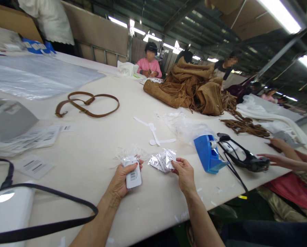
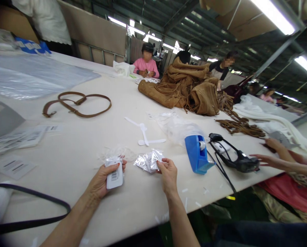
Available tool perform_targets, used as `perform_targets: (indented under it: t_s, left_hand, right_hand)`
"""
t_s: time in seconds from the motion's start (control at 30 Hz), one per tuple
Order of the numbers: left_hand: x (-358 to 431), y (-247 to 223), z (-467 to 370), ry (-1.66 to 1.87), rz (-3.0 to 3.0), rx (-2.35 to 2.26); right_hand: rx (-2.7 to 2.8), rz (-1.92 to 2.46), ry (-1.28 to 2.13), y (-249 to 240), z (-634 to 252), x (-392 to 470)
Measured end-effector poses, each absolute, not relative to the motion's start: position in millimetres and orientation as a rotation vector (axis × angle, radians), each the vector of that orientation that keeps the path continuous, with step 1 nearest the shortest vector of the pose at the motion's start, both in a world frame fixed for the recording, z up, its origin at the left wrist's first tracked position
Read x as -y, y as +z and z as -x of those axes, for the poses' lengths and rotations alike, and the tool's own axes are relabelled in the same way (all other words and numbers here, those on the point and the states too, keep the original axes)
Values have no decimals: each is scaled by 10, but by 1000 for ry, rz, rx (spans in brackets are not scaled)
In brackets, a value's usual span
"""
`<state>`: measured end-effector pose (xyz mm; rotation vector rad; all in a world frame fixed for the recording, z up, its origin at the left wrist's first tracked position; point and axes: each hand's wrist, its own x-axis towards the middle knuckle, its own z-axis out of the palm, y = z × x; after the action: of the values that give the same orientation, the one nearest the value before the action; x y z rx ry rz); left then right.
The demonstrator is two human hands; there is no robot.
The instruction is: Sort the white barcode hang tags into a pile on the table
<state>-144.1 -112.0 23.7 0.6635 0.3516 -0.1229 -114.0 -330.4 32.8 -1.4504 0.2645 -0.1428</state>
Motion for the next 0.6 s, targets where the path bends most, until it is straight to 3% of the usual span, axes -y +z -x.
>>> perform_targets:
  t_s: [0.43, 0.53, 0.6]
  left_hand:
    - [1125, 225, 1430, -119, -673, -333]
    - [1125, 231, 1433, -123, -655, -334]
    - [1124, 236, 1441, -127, -647, -332]
  right_hand:
    - [-293, 1211, 4, 522, 1249, 3217]
    - [-224, 1528, -79, 459, 1208, 3318]
    - [-167, 1927, -320, 419, 1203, 3355]
